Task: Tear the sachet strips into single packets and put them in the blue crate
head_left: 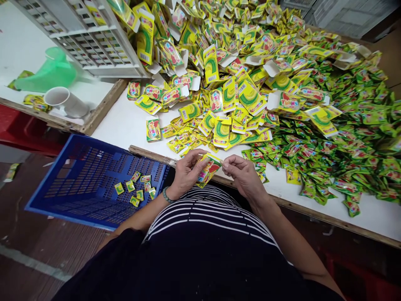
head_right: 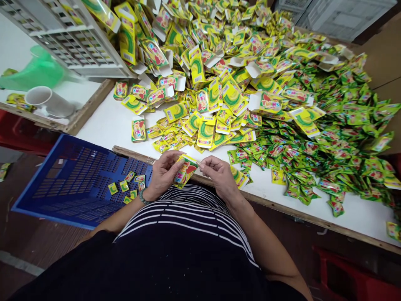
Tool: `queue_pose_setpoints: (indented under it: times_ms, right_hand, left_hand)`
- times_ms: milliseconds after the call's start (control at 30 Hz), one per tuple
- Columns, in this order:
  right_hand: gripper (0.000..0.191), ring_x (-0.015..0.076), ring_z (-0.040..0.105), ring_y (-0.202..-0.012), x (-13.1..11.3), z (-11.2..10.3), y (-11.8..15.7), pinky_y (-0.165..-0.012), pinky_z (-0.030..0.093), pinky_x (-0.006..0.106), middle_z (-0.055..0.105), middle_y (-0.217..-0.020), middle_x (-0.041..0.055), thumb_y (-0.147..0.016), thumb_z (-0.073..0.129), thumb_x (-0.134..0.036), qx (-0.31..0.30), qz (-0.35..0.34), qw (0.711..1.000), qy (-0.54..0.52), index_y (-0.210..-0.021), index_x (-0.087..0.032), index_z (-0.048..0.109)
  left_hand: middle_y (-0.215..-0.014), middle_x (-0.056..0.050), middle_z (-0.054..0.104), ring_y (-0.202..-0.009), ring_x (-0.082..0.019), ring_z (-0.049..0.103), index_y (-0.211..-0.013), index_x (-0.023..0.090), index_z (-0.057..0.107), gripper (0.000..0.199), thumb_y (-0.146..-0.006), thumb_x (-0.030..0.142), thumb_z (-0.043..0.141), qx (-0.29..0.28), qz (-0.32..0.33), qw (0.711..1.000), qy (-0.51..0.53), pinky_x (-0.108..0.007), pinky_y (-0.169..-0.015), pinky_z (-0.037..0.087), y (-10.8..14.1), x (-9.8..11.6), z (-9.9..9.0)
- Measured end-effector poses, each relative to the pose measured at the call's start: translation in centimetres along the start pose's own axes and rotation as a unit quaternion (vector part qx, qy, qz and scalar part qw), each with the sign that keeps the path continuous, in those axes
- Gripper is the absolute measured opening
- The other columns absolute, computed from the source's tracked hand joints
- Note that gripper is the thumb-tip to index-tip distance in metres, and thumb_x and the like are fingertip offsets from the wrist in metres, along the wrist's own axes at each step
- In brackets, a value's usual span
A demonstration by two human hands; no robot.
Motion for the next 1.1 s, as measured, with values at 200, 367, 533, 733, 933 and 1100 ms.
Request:
queue_pose_setpoints:
  times_ms: [200, 367, 533, 733, 933, 1100]
  right_hand:
    - [0.019, 0.0186, 0.061, -0.089, -0.5, 0.0, 0.7, -0.075, 0.054, 0.034, 0.066, -0.100, 0.0044, -0.080, 0.070, -0.035, -0.002, -0.161, 0.978, 0.134, -0.097, -0.028, 0.072]
    - [0.012, 0.0237, 0.064, -0.089, -1.2, 0.6, 2.0, -0.078, 0.054, 0.042, 0.071, -0.093, 0.0069, -0.083, 0.069, -0.031, 0.043, -0.255, 0.935, 0.242, -0.092, -0.029, 0.076]
    - [0.014, 0.0207, 0.066, -0.089, -0.5, 0.1, 0.9, -0.081, 0.055, 0.039, 0.074, -0.096, 0.0043, -0.085, 0.067, -0.033, -0.047, -0.193, 0.970, 0.138, -0.094, -0.031, 0.078]
    - [0.013, 0.0157, 0.068, -0.075, -0.7, -1.0, -1.2, -0.070, 0.057, 0.030, 0.076, -0.087, 0.0013, -0.075, 0.078, -0.039, -0.179, -0.004, 0.980, 0.086, -0.084, -0.030, 0.080]
    - [0.018, 0.0152, 0.068, -0.073, -1.4, -0.6, -1.6, -0.067, 0.056, 0.028, 0.076, -0.086, 0.0022, -0.076, 0.076, -0.043, -0.230, -0.020, 0.961, 0.149, -0.085, -0.029, 0.081]
    - [0.020, 0.0143, 0.066, -0.069, -1.1, -0.4, -1.5, -0.063, 0.053, 0.027, 0.075, -0.084, 0.0041, -0.082, 0.071, -0.042, -0.188, -0.099, 0.956, 0.200, -0.087, -0.025, 0.080]
  left_hand:
    - [-0.069, 0.004, 0.059, -0.059, -0.007, 0.052, -0.101, 0.019, 0.061, 0.031, -0.084, 0.044, 0.068, -0.004, -0.063, 0.996, 0.063, -0.020, -0.057, 0.041, -0.1, -0.5, 0.3]
    - [-0.062, 0.006, 0.056, -0.055, -0.007, 0.050, -0.101, 0.019, 0.060, 0.036, -0.080, 0.047, 0.071, -0.013, -0.119, 0.985, 0.120, -0.020, -0.053, 0.038, 0.2, -1.2, 0.5]
    - [-0.061, 0.005, 0.055, -0.052, -0.006, 0.048, -0.103, 0.019, 0.061, 0.038, -0.080, 0.046, 0.071, -0.015, -0.136, 0.981, 0.139, -0.019, -0.051, 0.037, 0.4, -1.2, 0.2]
    - [-0.063, 0.004, 0.056, -0.053, -0.006, 0.047, -0.099, 0.018, 0.065, 0.029, -0.082, 0.041, 0.070, -0.054, -0.074, 0.994, 0.051, -0.019, -0.050, 0.036, 0.2, -0.2, -0.2]
    - [-0.064, 0.003, 0.056, -0.055, -0.007, 0.049, -0.100, 0.018, 0.065, 0.028, -0.083, 0.039, 0.070, -0.062, -0.080, 0.994, 0.045, -0.019, -0.052, 0.037, 0.4, -0.8, -0.1]
    - [-0.062, 0.004, 0.054, -0.054, -0.006, 0.047, -0.103, 0.018, 0.064, 0.030, -0.084, 0.039, 0.069, -0.051, -0.100, 0.993, 0.043, -0.018, -0.052, 0.037, 0.6, -1.3, -0.3]
Point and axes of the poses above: each hand's wrist, its own y-axis away from the middle knuckle, its own z-axis out of the palm, x = y × z, the point moved 5 cm from there along -y, towards the middle knuckle
